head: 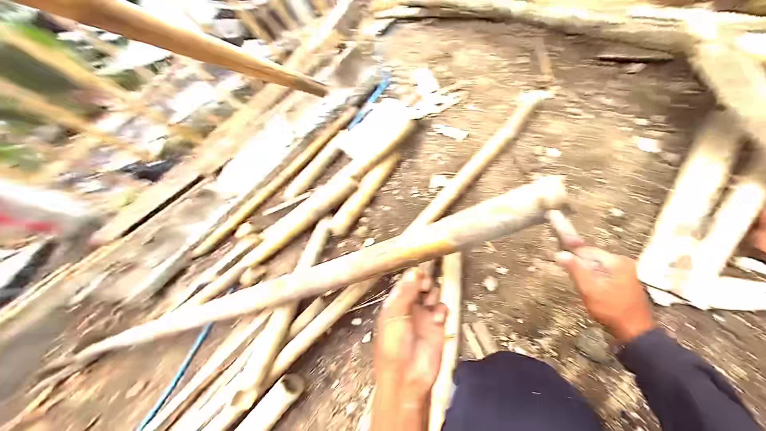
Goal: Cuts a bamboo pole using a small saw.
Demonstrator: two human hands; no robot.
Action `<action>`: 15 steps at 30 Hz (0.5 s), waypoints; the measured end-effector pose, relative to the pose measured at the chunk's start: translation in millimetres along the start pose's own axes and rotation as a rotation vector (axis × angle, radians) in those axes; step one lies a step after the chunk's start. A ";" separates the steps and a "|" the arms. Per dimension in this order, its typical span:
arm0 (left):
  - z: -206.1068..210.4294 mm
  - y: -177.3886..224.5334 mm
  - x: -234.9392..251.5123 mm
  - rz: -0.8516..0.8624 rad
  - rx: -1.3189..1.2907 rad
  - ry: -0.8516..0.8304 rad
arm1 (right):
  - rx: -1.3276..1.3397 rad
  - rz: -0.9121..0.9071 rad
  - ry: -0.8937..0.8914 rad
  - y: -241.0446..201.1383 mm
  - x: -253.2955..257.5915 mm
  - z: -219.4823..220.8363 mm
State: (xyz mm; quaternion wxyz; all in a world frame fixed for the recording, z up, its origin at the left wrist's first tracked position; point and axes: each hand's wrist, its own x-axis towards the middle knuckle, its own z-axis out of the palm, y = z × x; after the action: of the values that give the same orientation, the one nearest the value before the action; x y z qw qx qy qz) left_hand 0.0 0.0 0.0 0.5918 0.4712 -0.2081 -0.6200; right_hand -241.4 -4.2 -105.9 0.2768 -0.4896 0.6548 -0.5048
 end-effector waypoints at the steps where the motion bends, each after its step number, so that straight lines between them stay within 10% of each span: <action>1: -10.8 3.1 0.0 -0.015 -0.080 0.051 | -0.019 0.020 0.019 0.8 -0.4 1.1; 15: -28.8 6.8 -1.8 0.024 -0.276 0.056 | -0.041 0.072 0.065 7.2 -0.6 5.0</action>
State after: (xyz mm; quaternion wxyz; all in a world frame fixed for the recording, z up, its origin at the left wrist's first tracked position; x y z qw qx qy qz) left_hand 27.3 8.8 -7.4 0.6641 0.3999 -0.1100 -0.6221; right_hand -239.5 -5.6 -114.4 0.2633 -0.4548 0.6907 -0.4967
